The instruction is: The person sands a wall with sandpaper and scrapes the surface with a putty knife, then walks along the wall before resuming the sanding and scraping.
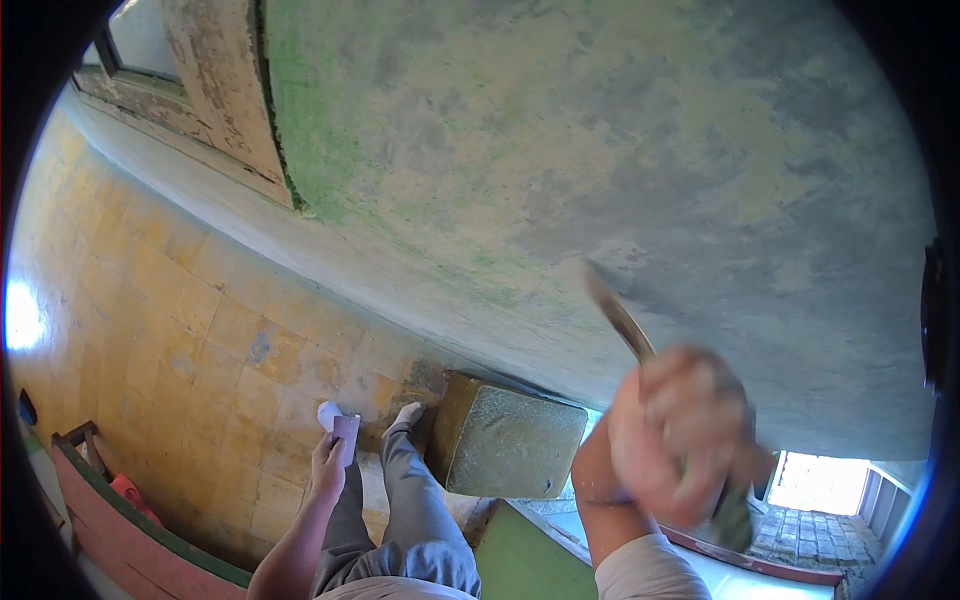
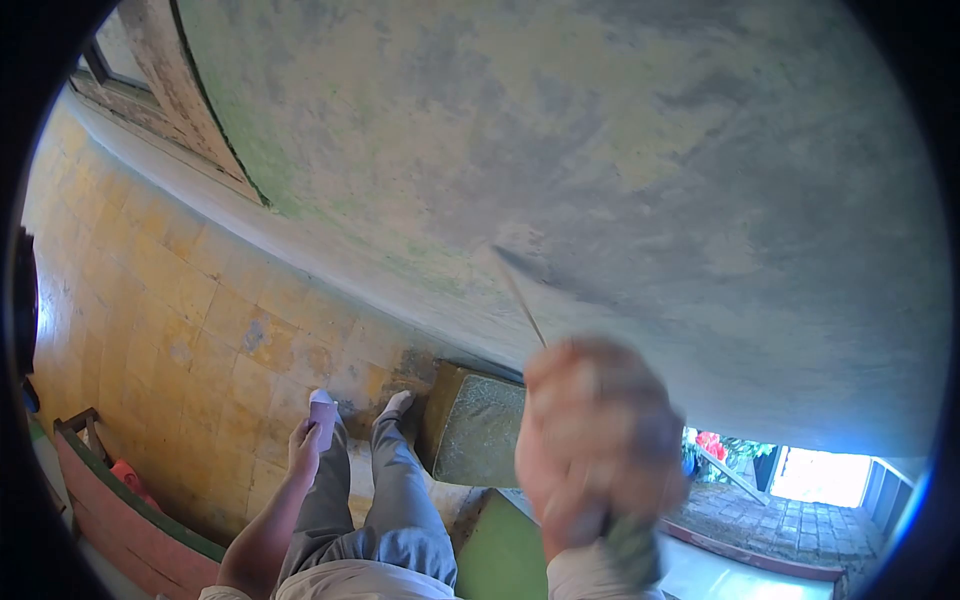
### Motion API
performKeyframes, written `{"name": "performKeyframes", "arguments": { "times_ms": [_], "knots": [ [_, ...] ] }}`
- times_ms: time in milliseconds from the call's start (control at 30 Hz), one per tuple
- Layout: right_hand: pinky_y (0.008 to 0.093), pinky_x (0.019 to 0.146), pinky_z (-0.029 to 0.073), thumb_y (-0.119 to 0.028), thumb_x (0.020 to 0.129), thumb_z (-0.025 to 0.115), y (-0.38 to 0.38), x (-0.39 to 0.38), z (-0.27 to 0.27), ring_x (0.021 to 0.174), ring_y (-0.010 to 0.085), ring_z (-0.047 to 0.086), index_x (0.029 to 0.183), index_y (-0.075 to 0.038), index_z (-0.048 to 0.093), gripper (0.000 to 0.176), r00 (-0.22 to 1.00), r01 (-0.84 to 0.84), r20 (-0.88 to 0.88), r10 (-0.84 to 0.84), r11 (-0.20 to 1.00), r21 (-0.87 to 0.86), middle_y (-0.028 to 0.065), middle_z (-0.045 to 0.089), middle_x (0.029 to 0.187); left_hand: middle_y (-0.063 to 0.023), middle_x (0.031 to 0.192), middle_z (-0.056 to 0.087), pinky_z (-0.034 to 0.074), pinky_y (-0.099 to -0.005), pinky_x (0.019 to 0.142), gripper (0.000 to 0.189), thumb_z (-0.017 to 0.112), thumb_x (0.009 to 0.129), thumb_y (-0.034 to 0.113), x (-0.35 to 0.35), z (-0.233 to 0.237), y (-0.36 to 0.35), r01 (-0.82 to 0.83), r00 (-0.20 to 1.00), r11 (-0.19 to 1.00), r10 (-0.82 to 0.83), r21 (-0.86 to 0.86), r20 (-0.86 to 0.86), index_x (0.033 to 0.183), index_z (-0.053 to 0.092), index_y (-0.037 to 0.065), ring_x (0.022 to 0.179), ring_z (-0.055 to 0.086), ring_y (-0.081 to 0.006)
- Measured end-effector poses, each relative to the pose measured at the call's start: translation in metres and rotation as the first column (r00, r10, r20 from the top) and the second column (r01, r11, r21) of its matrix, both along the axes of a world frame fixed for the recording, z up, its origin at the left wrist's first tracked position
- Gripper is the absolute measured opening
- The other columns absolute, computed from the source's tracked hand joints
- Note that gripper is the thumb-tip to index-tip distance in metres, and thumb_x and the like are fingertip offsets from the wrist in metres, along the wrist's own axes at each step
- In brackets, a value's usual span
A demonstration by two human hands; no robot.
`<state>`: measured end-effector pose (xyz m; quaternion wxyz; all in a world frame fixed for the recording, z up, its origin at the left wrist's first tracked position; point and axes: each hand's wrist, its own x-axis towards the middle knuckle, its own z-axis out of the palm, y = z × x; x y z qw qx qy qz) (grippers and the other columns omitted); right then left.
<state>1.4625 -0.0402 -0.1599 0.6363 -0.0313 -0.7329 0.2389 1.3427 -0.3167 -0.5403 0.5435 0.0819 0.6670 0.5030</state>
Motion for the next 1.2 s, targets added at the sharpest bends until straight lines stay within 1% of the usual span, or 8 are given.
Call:
{"name": "performKeyframes", "arguments": {
  "times_ms": [167,367,433,633,733,833,1100,1200],
  "knots": [
    [0.0242,0.044,0.03,-0.03,0.089,0.052,-0.025,0.013,0.013,0.045,0.008,0.035,0.068,-0.015,0.041,0.027,0.997,0.072,-0.004,-0.074,0.953,0.294,-0.0058,0.038,0.054,-0.0024,0.09,0.059,0.041,-0.025,0.076,0.024,0.049,0.09,0.011,-0.003,-0.008,-0.006,-0.001,1.0,1.0,0.001,-0.014,0.021,0.108,0.059,-0.002,0.083,0.051,-0.0092],
    [0.0238,0.045,0.03,-0.031,0.09,0.05,-0.009,0.007,0.01,0.044,0.0088,0.035,0.066,-0.015,0.038,0.031,0.988,0.052,0.134,-0.075,0.985,0.166,-0.0055,0.036,0.052,-0.0023,0.089,0.059,0.042,-0.0252,0.074,0.022,0.049,0.09,0.011,0.0,-0.01,-0.007,-0.027,0.999,1.0,0.028,-0.007,0.032,0.104,0.059,-0.002,0.081,0.051,-0.0094],
    [0.0254,0.044,0.031,-0.032,0.089,0.054,-0.021,0.008,0.019,0.045,0.0102,0.036,0.071,-0.014,0.04,0.029,0.991,-0.124,-0.006,0.131,0.956,0.265,-0.0035,0.038,0.053,-0.0022,0.089,0.058,0.042,-0.0251,0.074,0.021,0.049,0.089,0.011,0.003,-0.011,-0.006,-0.038,0.999,0.999,0.038,0.002,0.005,0.103,0.059,-0.002,0.081,0.051,-0.0093],
    [0.0218,0.043,0.031,-0.03,0.087,0.051,-0.003,-0.001,0.008,0.043,0.0064,0.034,0.065,-0.015,0.037,0.03,0.984,0.089,0.143,-0.11,0.985,0.148,-0.0062,0.036,0.053,-0.0025,0.089,0.059,0.041,-0.0255,0.075,0.021,0.05,0.089,0.011,0.002,-0.006,-0.001,0.022,1.0,1.0,-0.022,-0.015,-0.022,0.102,0.059,-0.003,0.083,0.051,-0.0096],
    [0.025,0.042,0.029,-0.032,0.088,0.052,-0.019,0.011,0.015,0.044,0.0093,0.034,0.071,-0.015,0.04,0.027,0.991,-0.125,-0.012,0.134,0.951,0.283,-0.0044,0.038,0.054,-0.0033,0.088,0.059,0.042,-0.0258,0.075,0.022,0.05,0.089,0.012,0.001,-0.006,0.001,0.01,0.999,1.0,-0.01,0.0,-0.042,0.103,0.059,-0.003,0.083,0.052,-0.0099],
    [0.0248,0.042,0.029,-0.031,0.087,0.052,0.0,0.013,0.009,0.044,0.009,0.034,0.07,-0.015,0.04,0.026,0.986,0.076,0.126,-0.113,0.96,0.271,-0.0046,0.038,0.054,-0.0037,0.087,0.059,0.042,-0.0258,0.074,0.022,0.051,0.089,0.013,0.003,-0.016,-0.003,0.025,0.999,1.0,-0.025,-0.006,-0.034,0.102,0.059,-0.002,0.082,0.052,-0.0099],
    [0.0267,0.04,0.03,-0.03,0.09,0.05,-0.016,0.0,0.016,0.046,0.0108,0.033,0.071,-0.013,0.036,0.029,0.986,-0.075,-0.119,0.117,0.948,0.308,-0.0032,0.032,0.055,-0.0031,0.085,0.058,0.041,-0.0252,0.074,0.019,0.05,0.09,0.013,0.008,-0.013,0.001,0.024,1.0,1.0,-0.024,-0.011,-0.008,0.1,0.059,-0.002,0.081,0.051,-0.0094],
    [0.025,0.043,0.029,-0.03,0.088,0.053,0.001,0.013,0.008,0.046,0.0091,0.036,0.072,-0.014,0.041,0.025,0.984,-0.003,0.174,-0.043,0.966,0.259,-0.004,0.038,0.054,-0.0022,0.083,0.057,0.04,-0.0247,0.072,0.017,0.05,0.09,0.013,0.013,-0.01,0.004,0.02,1.0,1.0,-0.02,-0.01,-0.006,0.096,0.059,-0.001,0.079,0.05,-0.0088]
  ]
}}
